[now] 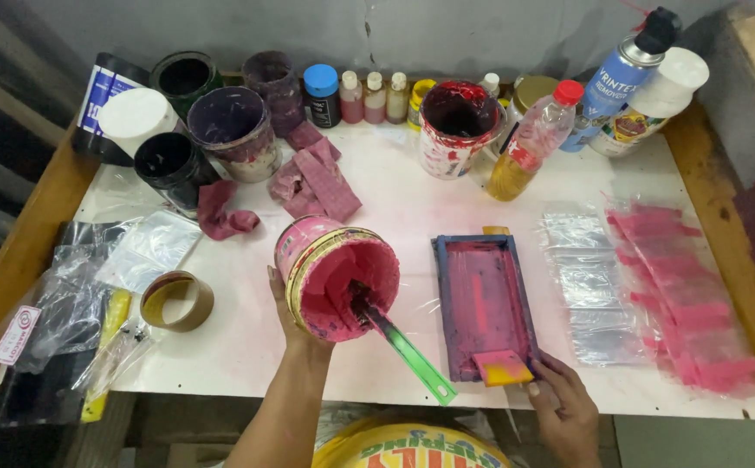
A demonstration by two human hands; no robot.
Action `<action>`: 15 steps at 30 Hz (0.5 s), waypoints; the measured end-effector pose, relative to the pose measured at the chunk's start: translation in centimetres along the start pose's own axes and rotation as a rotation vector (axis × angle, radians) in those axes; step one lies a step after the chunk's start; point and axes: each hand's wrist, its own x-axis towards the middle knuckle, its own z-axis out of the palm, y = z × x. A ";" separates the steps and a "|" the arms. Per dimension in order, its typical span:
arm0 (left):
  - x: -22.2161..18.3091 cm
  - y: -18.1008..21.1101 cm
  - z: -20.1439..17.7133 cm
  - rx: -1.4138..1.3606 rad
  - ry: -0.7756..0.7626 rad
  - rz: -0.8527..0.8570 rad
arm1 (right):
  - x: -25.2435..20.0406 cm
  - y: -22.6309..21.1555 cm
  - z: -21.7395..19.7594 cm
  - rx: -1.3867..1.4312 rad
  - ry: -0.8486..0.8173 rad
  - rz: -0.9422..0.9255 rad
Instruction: Mixing and stirring pink ink in a plastic container using a spatula on a workbench.
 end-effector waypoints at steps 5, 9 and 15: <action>-0.4 0.2 0.3 -0.001 0.009 0.003 | -0.1 -0.8 -0.4 0.015 -0.037 0.160; -0.7 0.2 0.8 -0.007 0.007 0.003 | 0.0 0.0 -0.2 0.017 -0.011 0.014; -1.0 0.4 1.0 -0.027 0.014 0.000 | 0.0 -1.6 -0.7 -0.006 -0.047 0.186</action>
